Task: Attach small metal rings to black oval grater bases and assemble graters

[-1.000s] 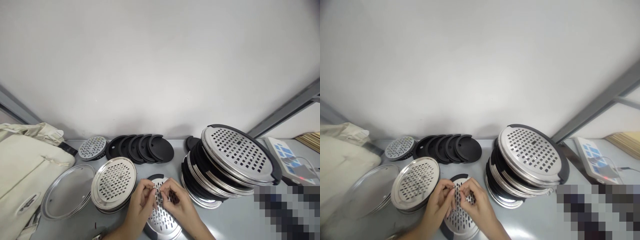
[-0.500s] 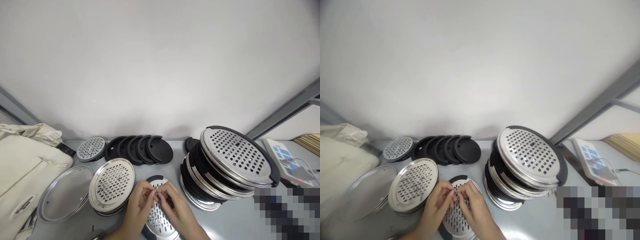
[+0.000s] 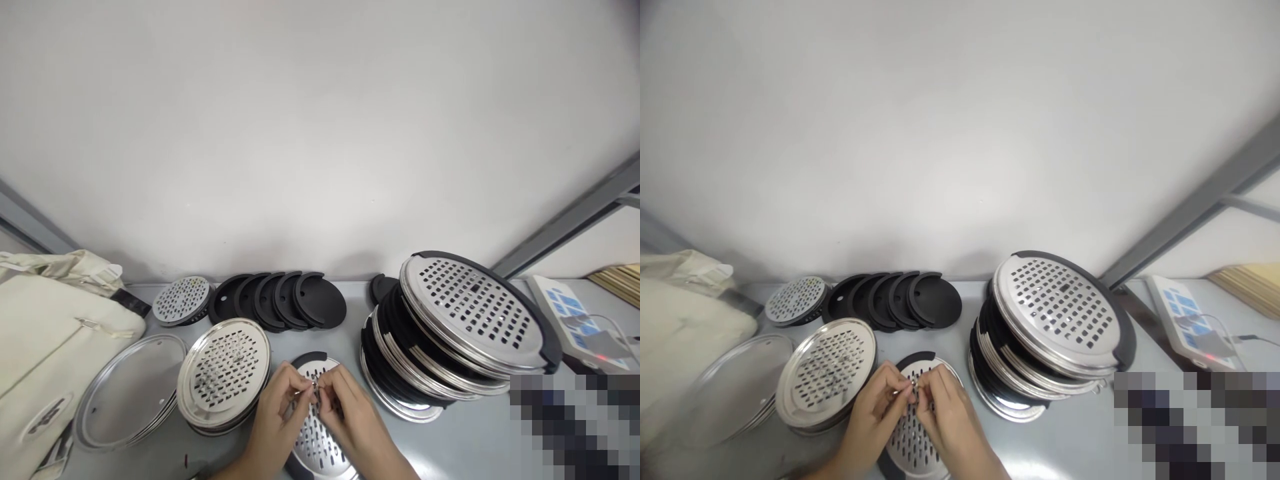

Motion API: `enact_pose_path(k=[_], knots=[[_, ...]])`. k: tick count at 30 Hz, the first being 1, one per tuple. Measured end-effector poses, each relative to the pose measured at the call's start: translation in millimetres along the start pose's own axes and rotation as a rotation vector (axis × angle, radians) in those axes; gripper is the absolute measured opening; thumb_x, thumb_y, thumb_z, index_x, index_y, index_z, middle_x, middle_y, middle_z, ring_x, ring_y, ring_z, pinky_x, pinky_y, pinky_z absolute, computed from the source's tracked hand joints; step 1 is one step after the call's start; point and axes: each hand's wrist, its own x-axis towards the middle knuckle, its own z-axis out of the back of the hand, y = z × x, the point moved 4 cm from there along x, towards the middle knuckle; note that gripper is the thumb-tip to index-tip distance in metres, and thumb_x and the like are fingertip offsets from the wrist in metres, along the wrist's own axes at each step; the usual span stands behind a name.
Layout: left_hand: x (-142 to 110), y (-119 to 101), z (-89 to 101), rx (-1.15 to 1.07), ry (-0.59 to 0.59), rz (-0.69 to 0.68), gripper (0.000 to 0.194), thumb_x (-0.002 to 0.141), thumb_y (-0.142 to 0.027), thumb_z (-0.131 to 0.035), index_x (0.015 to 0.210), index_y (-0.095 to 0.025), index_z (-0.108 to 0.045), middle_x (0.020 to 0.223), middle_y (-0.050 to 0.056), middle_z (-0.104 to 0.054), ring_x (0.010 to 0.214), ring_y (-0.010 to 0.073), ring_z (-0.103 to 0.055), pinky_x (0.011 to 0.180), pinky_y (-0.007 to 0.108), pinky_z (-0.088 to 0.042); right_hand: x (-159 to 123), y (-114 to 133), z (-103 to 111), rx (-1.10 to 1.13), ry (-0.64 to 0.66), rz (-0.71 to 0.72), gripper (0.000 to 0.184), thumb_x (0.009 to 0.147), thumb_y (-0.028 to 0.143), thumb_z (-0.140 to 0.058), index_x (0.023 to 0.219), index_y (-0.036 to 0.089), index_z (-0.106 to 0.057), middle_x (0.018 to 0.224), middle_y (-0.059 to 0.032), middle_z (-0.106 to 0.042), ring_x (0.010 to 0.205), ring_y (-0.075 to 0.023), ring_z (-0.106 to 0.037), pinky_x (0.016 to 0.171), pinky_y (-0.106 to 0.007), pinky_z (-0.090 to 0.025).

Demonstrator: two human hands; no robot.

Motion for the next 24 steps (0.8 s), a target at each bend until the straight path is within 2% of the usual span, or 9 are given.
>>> enact_pose_path(k=[2,7,10,13,18,24], knots=[[-0.5,1.6,-0.3,0.007,0.002,-0.016,0.013,0.088,-0.022,-0.054,0.077,-0.018,-0.051,0.080,0.003,-0.052,0.075,0.0145,-0.056,0.069,0.024,-0.049,0.6,1.0,0.3,0.006,-0.010,-0.001,0.013,0.090,0.011,-0.043,0.087,0.022,-0.049,0.084,-0.0036,-0.053,0.076,-0.0170,-0.055,0.066,-0.026,-0.046],[-2.1,3.1,-1.1,0.012,0.007,-0.022,0.012,0.089,-0.022,-0.052,0.078,-0.018,-0.052,0.081,0.003,-0.051,0.076,0.0144,-0.056,0.069,0.024,-0.048,-2.0,1.3,0.0,0.083,0.010,-0.001,0.010,0.091,0.013,-0.045,0.092,0.023,-0.048,0.106,-0.0071,-0.056,0.097,-0.0176,-0.058,0.083,-0.026,-0.046],[-2.4,3.0,-1.8,0.024,0.025,-0.029,0.011,0.091,-0.021,-0.050,0.080,-0.018,-0.051,0.082,0.003,-0.050,0.078,0.0143,-0.055,0.071,0.024,-0.047,-5.6,-3.8,-2.7,0.136,0.028,-0.053,0.009,0.094,0.015,-0.042,0.093,0.023,-0.047,0.092,-0.0032,-0.058,0.082,-0.0142,-0.059,0.075,-0.022,-0.046],[-1.6,2.2,-1.4,0.043,0.019,-0.051,0.012,0.092,-0.020,-0.048,0.080,-0.018,-0.049,0.082,0.002,-0.048,0.076,0.0133,-0.055,0.068,0.023,-0.046,-7.5,-7.4,-5.7,0.174,-0.019,-0.049,0.009,0.094,0.018,-0.042,0.091,0.023,-0.049,0.082,-0.0008,-0.056,0.073,-0.0134,-0.056,0.068,-0.022,-0.045],[1.4,2.6,-0.1,0.072,0.010,-0.039,0.014,0.094,-0.022,-0.045,0.081,-0.018,-0.048,0.080,0.000,-0.046,0.073,0.0119,-0.054,0.066,0.021,-0.045,-5.8,-6.5,-12.5,0.251,-0.028,-0.035,0.010,0.094,0.018,-0.044,0.089,0.022,-0.051,0.082,-0.0008,-0.055,0.073,-0.0135,-0.055,0.068,-0.022,-0.044],[2.0,-0.4,1.2,0.120,-0.002,-0.059,0.012,0.093,-0.021,-0.046,0.081,-0.018,-0.048,0.081,0.001,-0.047,0.075,0.0124,-0.054,0.067,0.022,-0.045,-4.7,2.0,-8.4,0.263,0.036,-0.025,0.011,0.092,0.013,-0.043,0.094,0.022,-0.050,0.088,-0.0022,-0.055,0.080,-0.0148,-0.055,0.073,-0.024,-0.044]])
